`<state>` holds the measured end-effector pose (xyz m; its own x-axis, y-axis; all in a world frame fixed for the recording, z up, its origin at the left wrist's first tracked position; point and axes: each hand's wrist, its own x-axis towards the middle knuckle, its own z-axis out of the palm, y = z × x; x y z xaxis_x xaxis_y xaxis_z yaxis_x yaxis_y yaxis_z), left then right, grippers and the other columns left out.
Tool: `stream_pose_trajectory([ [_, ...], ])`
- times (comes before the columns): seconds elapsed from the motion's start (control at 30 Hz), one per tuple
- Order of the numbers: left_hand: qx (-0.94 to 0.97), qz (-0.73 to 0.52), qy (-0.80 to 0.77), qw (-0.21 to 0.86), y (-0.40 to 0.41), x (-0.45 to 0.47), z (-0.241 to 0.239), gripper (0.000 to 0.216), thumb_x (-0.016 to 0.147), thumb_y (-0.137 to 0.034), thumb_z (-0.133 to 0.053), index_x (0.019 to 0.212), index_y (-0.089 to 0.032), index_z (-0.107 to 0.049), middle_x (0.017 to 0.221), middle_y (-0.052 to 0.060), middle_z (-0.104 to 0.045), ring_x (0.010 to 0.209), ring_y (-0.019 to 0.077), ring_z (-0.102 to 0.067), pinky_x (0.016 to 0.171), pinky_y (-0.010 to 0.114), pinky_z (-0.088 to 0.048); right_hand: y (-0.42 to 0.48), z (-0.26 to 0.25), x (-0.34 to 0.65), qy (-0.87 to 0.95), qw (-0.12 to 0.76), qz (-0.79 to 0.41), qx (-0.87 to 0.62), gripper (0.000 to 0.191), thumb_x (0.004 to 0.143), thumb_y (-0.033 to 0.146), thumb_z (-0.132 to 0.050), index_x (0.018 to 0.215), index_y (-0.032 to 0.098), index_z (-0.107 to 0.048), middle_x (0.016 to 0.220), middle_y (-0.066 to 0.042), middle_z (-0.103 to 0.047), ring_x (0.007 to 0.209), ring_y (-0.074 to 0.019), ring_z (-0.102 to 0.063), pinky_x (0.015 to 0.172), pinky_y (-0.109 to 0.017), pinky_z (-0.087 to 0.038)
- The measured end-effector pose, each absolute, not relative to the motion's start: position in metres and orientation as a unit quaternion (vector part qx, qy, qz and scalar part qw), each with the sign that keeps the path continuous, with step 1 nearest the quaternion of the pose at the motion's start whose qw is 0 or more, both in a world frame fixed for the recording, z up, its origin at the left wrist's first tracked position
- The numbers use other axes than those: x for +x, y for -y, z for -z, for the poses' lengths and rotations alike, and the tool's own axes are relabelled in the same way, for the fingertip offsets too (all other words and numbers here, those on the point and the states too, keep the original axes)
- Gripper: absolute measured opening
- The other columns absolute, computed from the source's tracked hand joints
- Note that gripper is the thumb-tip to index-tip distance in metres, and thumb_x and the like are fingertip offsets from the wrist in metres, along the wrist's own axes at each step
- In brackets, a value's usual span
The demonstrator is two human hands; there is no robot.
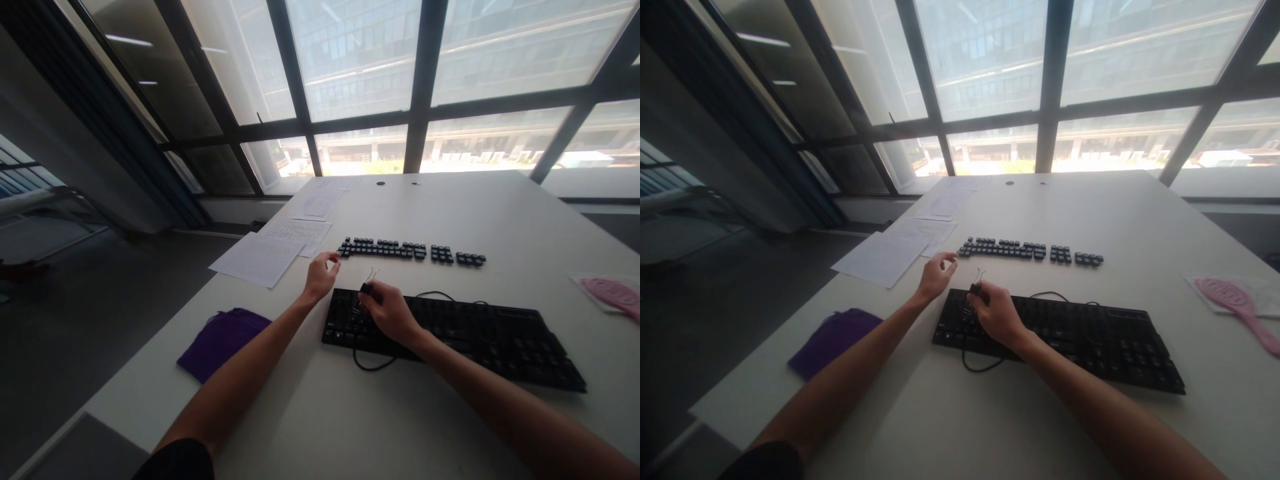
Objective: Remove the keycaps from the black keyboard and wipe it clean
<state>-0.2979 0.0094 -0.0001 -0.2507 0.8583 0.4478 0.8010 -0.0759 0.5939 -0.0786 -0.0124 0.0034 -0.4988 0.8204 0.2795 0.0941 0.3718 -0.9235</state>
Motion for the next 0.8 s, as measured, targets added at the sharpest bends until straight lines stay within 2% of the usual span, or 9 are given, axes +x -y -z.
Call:
stream_pose_trajectory([
  [0.1, 0.649, -0.387, -0.646, 0.107, 0.035, -0.275, -0.007, 0.021, 0.087, -0.021, -0.058, 0.105, -0.020, -0.071, 0.090, 0.002, -0.072, 0.066, 0.0137, -0.060, 0.070, 0.027, -0.050, 0.016, -0.003, -0.083, 0.761, 0.365, -0.435, -0.313, 0.015, 0.088, 0.026, -0.059, 0.075, 0.018, -0.058, 0.063, 0.002, -0.058, 0.059, -0.0141, -0.050, 0.057, -0.025, -0.037],
  [0.23, 0.675, -0.377, -0.606, 0.186, 0.078, -0.258, -0.006, 0.022, 0.089, -0.017, -0.054, 0.105, -0.020, -0.070, 0.101, 0.004, -0.073, 0.088, 0.0177, -0.067, 0.081, 0.028, -0.052, 0.018, -0.004, -0.085, 0.789, 0.346, -0.404, -0.308, 0.014, 0.087, 0.023, -0.060, 0.074, 0.017, -0.059, 0.062, 0.002, -0.057, 0.058, -0.0133, -0.048, 0.056, -0.024, -0.035],
  [0.33, 0.690, -0.370, -0.595, 0.183, 0.089, -0.258, -0.001, 0.021, 0.088, -0.015, -0.054, 0.102, -0.019, -0.069, 0.103, 0.007, -0.072, 0.096, 0.0206, -0.066, 0.087, 0.032, -0.051, 0.021, -0.007, -0.085, 0.806, 0.340, -0.385, -0.295, 0.014, 0.088, 0.022, -0.059, 0.074, 0.017, -0.060, 0.063, 0.001, -0.059, 0.059, -0.0136, -0.050, 0.057, -0.024, -0.035],
  [0.6, 0.715, -0.360, -0.577, 0.162, 0.089, -0.258, 0.002, 0.018, 0.087, -0.010, -0.050, 0.087, -0.018, -0.065, 0.091, 0.005, -0.066, 0.089, 0.0189, -0.061, 0.082, 0.031, -0.049, 0.033, -0.003, -0.085, 0.851, 0.332, -0.319, -0.251, 0.015, 0.091, 0.017, -0.056, 0.077, 0.018, -0.060, 0.078, -0.004, -0.066, 0.070, -0.0173, -0.058, 0.065, -0.026, -0.041],
  [0.7, 0.730, -0.351, -0.563, 0.162, 0.092, -0.259, 0.000, 0.019, 0.083, -0.007, -0.052, 0.089, -0.018, -0.066, 0.092, 0.005, -0.065, 0.091, 0.0194, -0.060, 0.085, 0.032, -0.049, 0.037, 0.003, -0.084, 0.873, 0.330, -0.277, -0.227, 0.015, 0.092, 0.015, -0.053, 0.080, 0.018, -0.062, 0.078, -0.005, -0.064, 0.068, -0.0169, -0.056, 0.064, -0.026, -0.040],
  [0.8, 0.749, -0.338, -0.544, 0.169, 0.095, -0.260, -0.004, 0.016, 0.082, -0.013, -0.059, 0.092, -0.020, -0.069, 0.098, 0.006, -0.064, 0.096, 0.0209, -0.059, 0.089, 0.034, -0.050, 0.037, 0.005, -0.082, 0.866, 0.342, -0.291, -0.219, 0.016, 0.091, 0.015, -0.050, 0.080, 0.019, -0.062, 0.077, -0.005, -0.063, 0.066, -0.0168, -0.055, 0.063, -0.027, -0.040],
])
